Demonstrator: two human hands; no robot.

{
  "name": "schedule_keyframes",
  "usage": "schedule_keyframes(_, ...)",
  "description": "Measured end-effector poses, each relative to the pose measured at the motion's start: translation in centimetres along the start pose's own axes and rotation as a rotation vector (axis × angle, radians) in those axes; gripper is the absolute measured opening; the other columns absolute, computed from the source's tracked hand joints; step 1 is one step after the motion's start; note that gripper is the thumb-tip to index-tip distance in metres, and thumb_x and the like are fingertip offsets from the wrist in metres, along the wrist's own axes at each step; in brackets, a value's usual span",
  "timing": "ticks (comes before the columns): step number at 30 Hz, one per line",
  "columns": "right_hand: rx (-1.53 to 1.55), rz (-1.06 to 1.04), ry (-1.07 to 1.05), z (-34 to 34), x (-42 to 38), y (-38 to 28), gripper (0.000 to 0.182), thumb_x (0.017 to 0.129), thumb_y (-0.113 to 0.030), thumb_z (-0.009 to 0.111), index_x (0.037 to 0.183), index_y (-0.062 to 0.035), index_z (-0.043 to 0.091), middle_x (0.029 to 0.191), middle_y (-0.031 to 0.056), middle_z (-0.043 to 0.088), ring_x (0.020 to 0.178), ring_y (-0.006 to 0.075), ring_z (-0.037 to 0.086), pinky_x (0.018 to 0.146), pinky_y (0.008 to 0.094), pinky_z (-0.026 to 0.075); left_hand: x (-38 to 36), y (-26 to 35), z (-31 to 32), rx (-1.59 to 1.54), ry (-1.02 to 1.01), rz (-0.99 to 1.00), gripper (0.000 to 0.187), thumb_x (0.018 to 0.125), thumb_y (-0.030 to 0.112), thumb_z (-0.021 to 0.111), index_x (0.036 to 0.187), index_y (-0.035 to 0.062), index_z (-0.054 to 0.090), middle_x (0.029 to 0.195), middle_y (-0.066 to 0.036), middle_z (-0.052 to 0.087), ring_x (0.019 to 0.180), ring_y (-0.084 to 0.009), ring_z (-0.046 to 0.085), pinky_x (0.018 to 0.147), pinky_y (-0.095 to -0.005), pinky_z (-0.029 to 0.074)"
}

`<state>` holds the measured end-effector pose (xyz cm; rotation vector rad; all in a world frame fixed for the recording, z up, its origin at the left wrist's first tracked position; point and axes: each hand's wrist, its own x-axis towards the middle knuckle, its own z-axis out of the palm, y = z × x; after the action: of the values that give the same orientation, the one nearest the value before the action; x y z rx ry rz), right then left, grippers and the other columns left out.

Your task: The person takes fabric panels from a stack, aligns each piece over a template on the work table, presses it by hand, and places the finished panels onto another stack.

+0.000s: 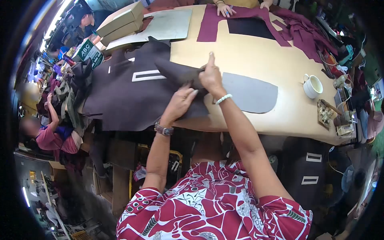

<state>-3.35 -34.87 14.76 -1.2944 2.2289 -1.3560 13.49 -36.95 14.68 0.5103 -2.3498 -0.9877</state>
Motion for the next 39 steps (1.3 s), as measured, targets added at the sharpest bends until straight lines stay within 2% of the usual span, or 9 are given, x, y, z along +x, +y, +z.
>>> schedule_keyframes(4, -0.161, 0.091, 0.165, -5.1, 0.1, 3.5, 0.075, 0.073, -0.008, 0.054, 0.139, -0.0013, 0.019, 0.084, 0.0276, 0.063, 0.081, 0.0424, 0.061, 0.074, 0.0477, 0.048, 0.1, 3.3, 5.9, -0.022, -0.158, 0.020, 0.027, 0.093, 0.025, 0.047, 0.096, 0.0004, 0.060, 0.139, -0.025, 0.033, 0.133, -0.0403, 0.024, 0.106, -0.0534, 0.018)
schedule_keyframes(12, -0.414, -0.027, 0.404, -19.0, -6.1, 11.8, 0.067, 0.080, -0.010, 0.055, 0.139, -0.0042, 0.024, 0.079, 0.0259, 0.061, 0.073, 0.0413, 0.061, 0.065, 0.0472, 0.047, -0.9, 10.6, 12.0, 0.032, -0.338, 0.192, 0.039, 0.093, 0.035, 0.044, 0.121, 0.0086, 0.054, 0.141, -0.021, 0.033, 0.133, -0.0381, 0.024, 0.106, -0.0570, 0.017)
schedule_keyframes(22, -0.643, 0.008, 0.404, -26.7, -9.1, 17.6, 0.074, 0.084, -0.015, 0.059, 0.143, -0.0113, 0.014, 0.078, 0.0223, 0.061, 0.070, 0.0407, 0.060, 0.064, 0.0471, 0.047, 0.0, 4.3, 10.2, 0.568, -0.188, 0.025, 0.057, 0.093, 0.044, 0.041, 0.136, 0.0071, 0.037, 0.143, -0.018, 0.029, 0.134, -0.0368, 0.022, 0.107, -0.0568, 0.016)
schedule_keyframes(25, -0.767, 0.099, 0.320, -26.8, -9.6, 17.1, 0.074, 0.082, -0.017, 0.061, 0.142, -0.0095, 0.018, 0.090, 0.0201, 0.061, 0.076, 0.0375, 0.061, 0.065, 0.0451, 0.049, 0.3, 4.0, 10.2, 0.578, -0.206, 0.007, 0.058, 0.092, 0.043, 0.043, 0.136, 0.0069, 0.037, 0.143, -0.018, 0.029, 0.133, -0.0376, 0.023, 0.106, -0.0560, 0.017)
schedule_keyframes(28, -0.947, -0.109, 0.392, -27.1, -9.5, 16.7, 0.072, 0.081, -0.020, 0.063, 0.140, -0.0069, 0.024, 0.107, 0.0164, 0.057, 0.089, 0.0318, 0.060, 0.069, 0.0400, 0.050, -0.3, 4.7, 10.3, 0.553, -0.194, -0.012, 0.058, 0.091, 0.042, 0.045, 0.137, 0.0069, 0.036, 0.144, -0.018, 0.029, 0.133, -0.0379, 0.023, 0.106, -0.0558, 0.018)
schedule_keyframes(29, -0.975, -0.023, 0.347, -27.7, -9.4, 16.3, 0.071, 0.079, -0.027, 0.065, 0.137, -0.0043, 0.030, 0.124, 0.0153, 0.047, 0.108, 0.0298, 0.051, 0.084, 0.0394, 0.046, -0.7, 5.2, 10.3, 0.548, -0.189, -0.022, 0.058, 0.091, 0.042, 0.045, 0.137, 0.0069, 0.036, 0.144, -0.017, 0.029, 0.133, -0.0380, 0.023, 0.106, -0.0557, 0.017)
schedule_keyframes(32, -1.176, -0.162, 0.552, -30.2, -8.3, 16.1, 0.072, 0.079, -0.035, 0.064, 0.137, -0.0068, 0.033, 0.128, 0.0162, 0.043, 0.118, 0.0328, 0.042, 0.096, 0.0469, 0.036, -1.5, 5.9, 10.9, 0.546, -0.166, -0.040, 0.058, 0.091, 0.041, 0.046, 0.137, 0.0066, 0.036, 0.144, -0.016, 0.029, 0.133, -0.0375, 0.023, 0.106, -0.0554, 0.017)
schedule_keyframes(33, -1.128, -0.053, 0.538, -31.6, -7.5, 16.9, 0.069, 0.080, -0.049, 0.058, 0.133, -0.0083, 0.042, 0.134, 0.0182, 0.037, 0.125, 0.0382, 0.033, 0.102, 0.0553, 0.024, -1.7, 6.0, 11.1, 0.561, -0.160, -0.045, 0.058, 0.091, 0.041, 0.046, 0.137, 0.0066, 0.036, 0.144, -0.016, 0.029, 0.133, -0.0373, 0.023, 0.106, -0.0553, 0.017)
schedule_keyframes(39, -1.176, 0.439, 0.316, -35.9, -5.0, 17.4, 0.074, 0.077, -0.068, 0.046, 0.118, -0.0081, 0.060, 0.142, 0.0230, 0.028, 0.132, 0.0435, 0.020, 0.105, 0.0604, 0.012, -1.9, 6.4, 11.4, 0.589, -0.126, -0.050, 0.057, 0.091, 0.040, 0.047, 0.136, 0.0073, 0.037, 0.145, -0.016, 0.028, 0.134, -0.0357, 0.022, 0.107, -0.0545, 0.015)
